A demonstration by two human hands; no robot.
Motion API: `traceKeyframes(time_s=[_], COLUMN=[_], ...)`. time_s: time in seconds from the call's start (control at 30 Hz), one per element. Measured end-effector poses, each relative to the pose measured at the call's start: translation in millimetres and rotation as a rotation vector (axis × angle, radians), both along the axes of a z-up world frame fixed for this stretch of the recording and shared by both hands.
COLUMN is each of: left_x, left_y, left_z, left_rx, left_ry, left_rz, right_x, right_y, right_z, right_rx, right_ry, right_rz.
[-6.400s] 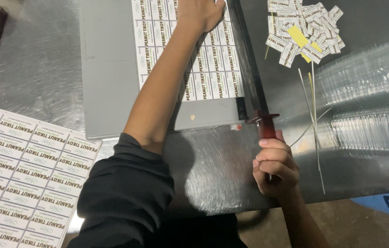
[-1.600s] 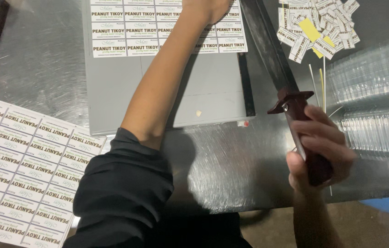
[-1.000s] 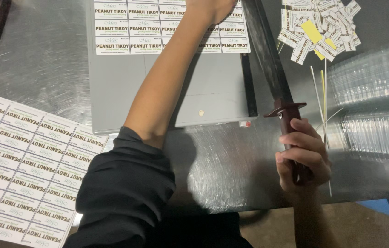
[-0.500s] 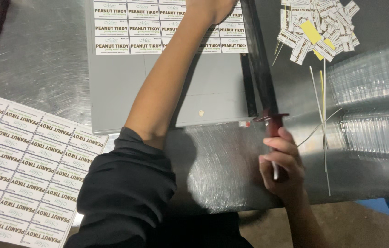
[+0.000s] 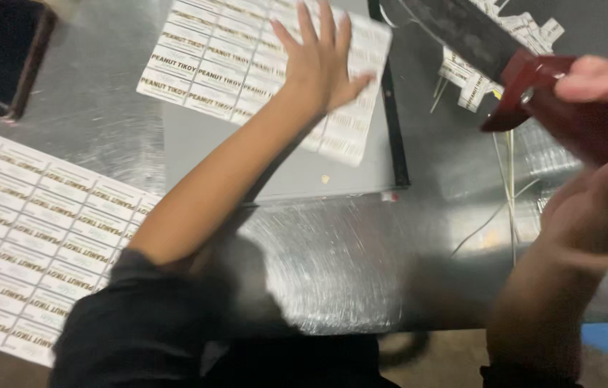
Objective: The person uses a manual guillotine paper cutter to slice a sheet of printed labels into individual strips. They repeatedly align the sheet under the cutter's blade and press down the handle to make precise cuts, accumulating a pile of cut labels on the table.
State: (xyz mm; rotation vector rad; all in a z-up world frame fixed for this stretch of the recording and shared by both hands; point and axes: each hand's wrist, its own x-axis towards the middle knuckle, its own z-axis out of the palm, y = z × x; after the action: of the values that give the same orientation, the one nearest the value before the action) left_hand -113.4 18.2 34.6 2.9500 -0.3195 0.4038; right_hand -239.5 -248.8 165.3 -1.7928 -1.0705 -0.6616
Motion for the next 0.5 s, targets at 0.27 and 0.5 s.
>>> traceKeyframes(time_s=[0.27, 0.5], left_x=[22.0, 72.3], left_y=[76.7, 16.9], left_z=[-3.0, -16.5], left_rx=[-0.156, -0.202], left_ry=[0.144, 0.053], left_rz=[0.095, 0.025], right_x=[-4.6, -3.0], right_y=[23.5, 22.1], right_z=[10.6, 12.8], right_rx=[0.055, 0.063], right_ry=[-0.076, -0.125], right_rz=[-0.011, -0.042])
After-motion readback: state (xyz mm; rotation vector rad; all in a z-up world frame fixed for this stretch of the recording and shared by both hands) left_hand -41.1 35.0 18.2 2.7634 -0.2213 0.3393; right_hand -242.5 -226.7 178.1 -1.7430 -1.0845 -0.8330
